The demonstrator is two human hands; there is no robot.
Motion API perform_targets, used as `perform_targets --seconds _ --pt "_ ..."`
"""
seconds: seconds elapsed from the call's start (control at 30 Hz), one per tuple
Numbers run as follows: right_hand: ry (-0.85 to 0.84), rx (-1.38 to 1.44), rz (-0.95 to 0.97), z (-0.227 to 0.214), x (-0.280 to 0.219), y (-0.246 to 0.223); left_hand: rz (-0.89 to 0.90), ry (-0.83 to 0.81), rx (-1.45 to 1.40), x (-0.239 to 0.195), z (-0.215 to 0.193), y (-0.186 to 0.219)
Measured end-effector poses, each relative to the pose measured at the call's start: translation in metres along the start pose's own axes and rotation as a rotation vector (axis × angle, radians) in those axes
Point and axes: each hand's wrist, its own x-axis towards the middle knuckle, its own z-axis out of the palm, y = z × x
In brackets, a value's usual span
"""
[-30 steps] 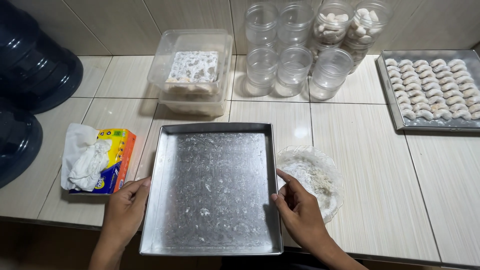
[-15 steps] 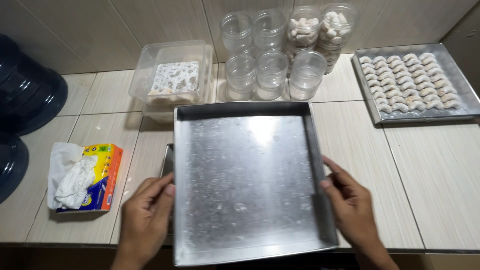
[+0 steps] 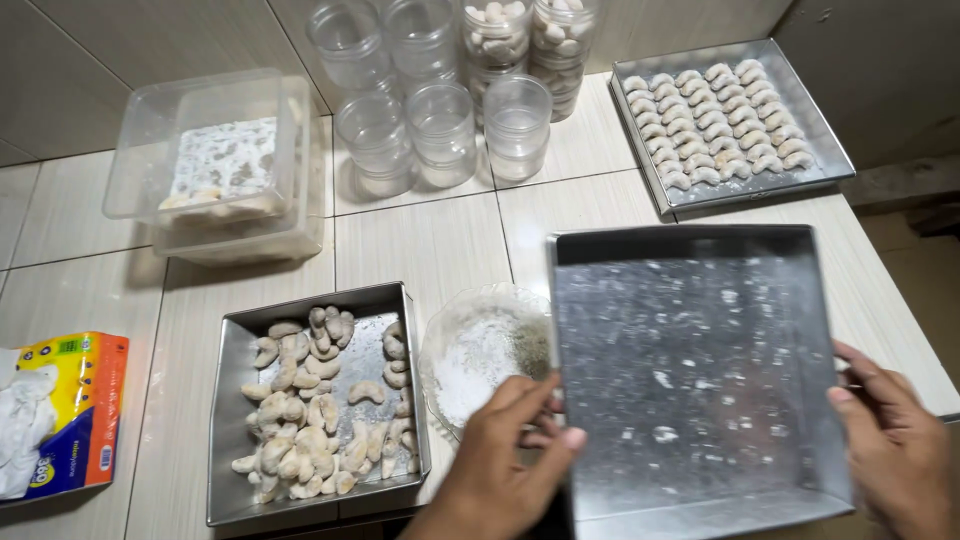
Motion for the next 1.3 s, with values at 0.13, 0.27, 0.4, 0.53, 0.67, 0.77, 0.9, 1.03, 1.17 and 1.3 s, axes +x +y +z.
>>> perform_targets --seconds 0.13,0.27,0.4,0.53,0.67,0.77,0.9,1.03,1.17,1.3 --pt "0.027 -0.241 -0.007 -0.04 0.023 0.061 0.026 -0.181 -0.046 0.028 0.052 -0.014" --pt "0.005 -0.332 -0.103 -0.066 0.044 0.119 -0.048 -0.201 -0.057 0.048 0.08 -0.025" --pt "-0.001 -0.301 0.071 -0.045 0.048 0.076 -0.047 -0.204 -0.045 0.057 0.091 -0.042" --pt "0.011 -0.272 0.111 -0.021 0.05 0.032 -0.162 -0.185 -0.08 0.057 0.084 -0.034" --pt "0.031 -0.208 0.245 0.004 0.05 -0.013 -0.162 -0.114 -0.111 0.056 0.079 -0.033" --pt "0.032 -0.21 0.197 0.01 0.055 -0.002 -0.143 -0.101 -0.161 0.054 0.074 -0.03" --pt "0.027 -0.206 0.181 0.018 0.056 -0.005 -0.124 -0.064 -0.232 0.054 0.075 -0.043" --pt "0.034 -0.176 0.211 0.023 0.056 -0.013 -0.133 -0.044 -0.391 0.052 0.075 -0.049" --pt "0.029 -0.154 0.208 0.025 0.064 0.005 -0.12 -0.045 -0.407 0.049 0.072 -0.047" --pt "0.03 -0.173 0.177 0.029 0.065 -0.007 -0.102 -0.029 -0.471 0.053 0.083 -0.065"
